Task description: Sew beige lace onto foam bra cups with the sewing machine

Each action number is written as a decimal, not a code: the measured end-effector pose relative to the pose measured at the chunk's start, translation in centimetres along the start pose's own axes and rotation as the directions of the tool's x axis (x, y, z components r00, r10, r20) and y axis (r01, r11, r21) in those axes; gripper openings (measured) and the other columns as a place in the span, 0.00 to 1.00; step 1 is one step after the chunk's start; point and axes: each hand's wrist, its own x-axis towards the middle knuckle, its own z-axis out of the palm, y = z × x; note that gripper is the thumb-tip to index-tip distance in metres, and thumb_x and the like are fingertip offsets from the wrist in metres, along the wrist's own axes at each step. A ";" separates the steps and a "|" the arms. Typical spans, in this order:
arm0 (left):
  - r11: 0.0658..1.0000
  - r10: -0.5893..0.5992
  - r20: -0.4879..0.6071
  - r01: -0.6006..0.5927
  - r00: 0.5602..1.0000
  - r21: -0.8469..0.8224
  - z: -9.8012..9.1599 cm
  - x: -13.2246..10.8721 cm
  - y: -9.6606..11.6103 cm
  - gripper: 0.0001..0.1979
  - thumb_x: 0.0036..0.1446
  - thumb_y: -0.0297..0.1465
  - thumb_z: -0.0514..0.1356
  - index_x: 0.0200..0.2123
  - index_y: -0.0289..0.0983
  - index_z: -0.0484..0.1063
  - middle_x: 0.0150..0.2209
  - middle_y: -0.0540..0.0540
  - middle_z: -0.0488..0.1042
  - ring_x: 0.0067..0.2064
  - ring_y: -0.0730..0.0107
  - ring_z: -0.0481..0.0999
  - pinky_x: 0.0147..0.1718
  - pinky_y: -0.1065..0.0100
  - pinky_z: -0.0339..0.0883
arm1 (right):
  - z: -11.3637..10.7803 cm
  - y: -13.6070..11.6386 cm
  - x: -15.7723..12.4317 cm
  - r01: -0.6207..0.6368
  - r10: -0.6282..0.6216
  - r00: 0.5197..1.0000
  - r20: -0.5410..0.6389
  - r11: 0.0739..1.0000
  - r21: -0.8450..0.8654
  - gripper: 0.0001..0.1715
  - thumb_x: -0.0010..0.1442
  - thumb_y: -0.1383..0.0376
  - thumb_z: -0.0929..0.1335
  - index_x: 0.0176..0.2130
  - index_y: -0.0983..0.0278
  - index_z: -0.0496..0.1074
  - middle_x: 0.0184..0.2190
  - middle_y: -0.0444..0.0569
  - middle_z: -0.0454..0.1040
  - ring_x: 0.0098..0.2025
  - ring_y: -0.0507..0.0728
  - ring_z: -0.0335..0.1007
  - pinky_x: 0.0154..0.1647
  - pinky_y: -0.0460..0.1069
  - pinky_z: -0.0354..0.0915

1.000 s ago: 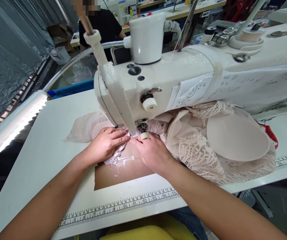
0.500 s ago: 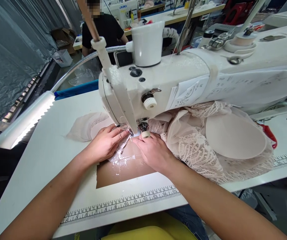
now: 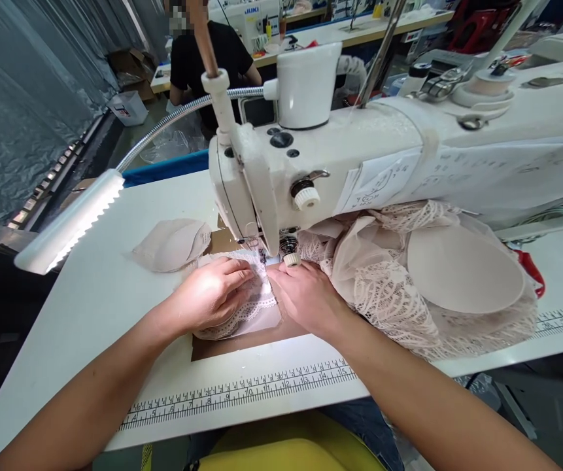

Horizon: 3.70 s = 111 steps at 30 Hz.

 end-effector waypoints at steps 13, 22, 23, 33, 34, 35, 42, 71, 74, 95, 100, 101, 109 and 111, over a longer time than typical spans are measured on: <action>0.994 0.080 -0.071 -0.074 0.994 0.076 2.0 0.2 -0.2 0.21 0.63 0.35 0.50 0.56 0.33 0.65 0.57 0.38 0.67 0.46 0.56 0.68 0.44 0.56 0.65 | -0.3 -0.3 -0.3 0.100 -0.097 0.994 0.058 0.994 -0.035 0.16 0.60 0.73 0.61 0.40 0.63 0.76 0.28 0.47 0.69 0.31 0.54 0.58 0.36 0.49 0.53; 0.989 0.097 -0.089 -0.087 0.991 0.119 1.9 0.4 -1.1 0.20 0.63 0.32 0.49 0.56 0.32 0.66 0.58 0.39 0.67 0.50 0.53 0.66 0.47 0.54 0.63 | -0.3 -0.3 -0.4 0.102 -0.100 0.994 0.035 0.993 -0.059 0.18 0.58 0.74 0.61 0.41 0.63 0.76 0.28 0.46 0.70 0.31 0.54 0.58 0.36 0.49 0.53; 0.987 0.108 -0.094 -0.096 0.990 0.125 1.9 0.4 -1.0 0.20 0.63 0.31 0.49 0.55 0.32 0.67 0.57 0.39 0.68 0.51 0.53 0.66 0.47 0.54 0.62 | -0.3 -0.3 -0.4 0.106 -0.105 0.994 0.022 0.993 -0.044 0.18 0.57 0.74 0.62 0.41 0.63 0.76 0.28 0.46 0.70 0.31 0.54 0.59 0.36 0.49 0.53; 0.990 0.102 -0.068 -0.094 0.992 0.108 2.0 0.3 -0.6 0.21 0.59 0.27 0.51 0.56 0.31 0.66 0.58 0.41 0.68 0.50 0.55 0.67 0.48 0.55 0.62 | -0.4 -0.2 -0.7 0.135 -0.135 0.991 -0.002 0.991 0.023 0.15 0.54 0.74 0.64 0.37 0.63 0.77 0.28 0.45 0.72 0.32 0.53 0.61 0.35 0.49 0.53; 0.990 0.101 -0.072 -0.093 0.992 0.106 2.0 0.3 -0.6 0.22 0.59 0.27 0.51 0.56 0.31 0.66 0.58 0.40 0.68 0.50 0.55 0.67 0.48 0.55 0.62 | -0.4 -0.3 -0.7 0.131 -0.131 0.991 0.006 0.991 0.019 0.15 0.54 0.74 0.64 0.37 0.63 0.77 0.28 0.46 0.72 0.32 0.53 0.61 0.35 0.49 0.53; 0.990 0.102 -0.076 -0.093 0.992 0.107 2.0 0.4 -0.7 0.22 0.58 0.26 0.51 0.56 0.31 0.66 0.57 0.40 0.68 0.49 0.55 0.67 0.48 0.55 0.62 | -0.5 -0.3 -0.7 0.128 -0.128 0.992 0.014 0.992 0.015 0.15 0.54 0.74 0.64 0.37 0.63 0.77 0.28 0.46 0.71 0.32 0.53 0.61 0.35 0.49 0.53; 0.981 0.109 -0.114 -0.088 0.988 0.171 2.3 0.8 -1.2 0.20 0.61 0.26 0.50 0.55 0.32 0.67 0.56 0.39 0.69 0.48 0.55 0.68 0.49 0.53 0.60 | -0.3 -0.3 -0.6 0.112 -0.110 0.993 0.045 0.993 -0.039 0.19 0.54 0.74 0.63 0.44 0.64 0.76 0.29 0.47 0.71 0.33 0.55 0.59 0.37 0.49 0.55; 0.997 -0.030 -0.351 0.001 0.936 -0.080 3.3 0.7 -3.5 0.18 0.61 0.36 0.55 0.50 0.33 0.71 0.50 0.38 0.73 0.49 0.57 0.69 0.49 0.55 0.62 | 0.5 -0.6 0.5 0.009 0.003 0.994 0.106 0.994 -0.107 0.23 0.57 0.74 0.62 0.51 0.65 0.72 0.32 0.48 0.74 0.35 0.56 0.67 0.35 0.50 0.58; 0.994 -0.056 -0.388 0.016 0.920 -0.105 3.3 0.6 -3.6 0.17 0.60 0.37 0.56 0.49 0.34 0.72 0.49 0.39 0.73 0.49 0.57 0.70 0.49 0.55 0.63 | 0.2 -0.7 0.2 0.038 -0.026 0.996 0.084 0.990 -0.136 0.23 0.56 0.75 0.62 0.50 0.65 0.72 0.32 0.48 0.74 0.34 0.56 0.66 0.38 0.50 0.59; 0.834 0.164 -0.091 -0.187 0.982 -0.520 1.0 -5.5 2.5 0.11 0.58 0.25 0.56 0.41 0.37 0.76 0.46 0.43 0.77 0.50 0.62 0.72 0.52 0.60 0.65 | -3.6 0.7 -5.6 0.007 0.124 0.957 0.263 0.896 -0.444 0.30 0.53 0.83 0.58 0.53 0.74 0.68 0.47 0.60 0.74 0.46 0.62 0.72 0.43 0.52 0.69; 0.786 0.073 -0.175 -0.165 0.982 -0.596 0.3 -6.3 3.6 0.14 0.57 0.29 0.58 0.46 0.36 0.74 0.48 0.40 0.75 0.52 0.61 0.71 0.53 0.60 0.66 | -3.4 1.3 -5.3 -0.011 0.094 0.978 0.185 0.914 -0.405 0.17 0.62 0.74 0.60 0.45 0.70 0.74 0.34 0.56 0.77 0.34 0.60 0.74 0.34 0.52 0.68; 0.793 -0.007 -0.227 -0.133 0.974 -0.595 0.0 -6.2 3.1 0.14 0.58 0.30 0.58 0.47 0.36 0.74 0.49 0.40 0.74 0.52 0.61 0.71 0.53 0.60 0.65 | -3.4 1.2 -5.3 0.012 0.046 0.988 0.146 0.927 -0.374 0.15 0.63 0.72 0.61 0.43 0.70 0.75 0.33 0.55 0.77 0.34 0.60 0.74 0.35 0.52 0.68; 0.652 -0.472 0.013 0.359 0.881 -0.668 0.0 -3.6 -2.6 0.34 0.50 0.39 0.64 0.59 0.37 0.64 0.52 0.38 0.71 0.51 0.53 0.72 0.49 0.58 0.66 | -4.6 -1.5 -6.0 0.300 -0.284 0.949 -0.139 0.948 0.106 0.13 0.60 0.73 0.65 0.46 0.65 0.69 0.42 0.53 0.76 0.47 0.59 0.70 0.51 0.56 0.66; 0.594 -0.447 0.080 0.363 0.891 -0.718 0.5 -3.2 -3.0 0.29 0.49 0.37 0.65 0.55 0.35 0.68 0.45 0.40 0.74 0.45 0.58 0.74 0.42 0.62 0.68 | -4.6 -2.4 -6.0 0.298 -0.263 0.949 -0.172 0.927 0.227 0.13 0.61 0.73 0.64 0.46 0.64 0.67 0.43 0.53 0.76 0.47 0.57 0.71 0.49 0.53 0.67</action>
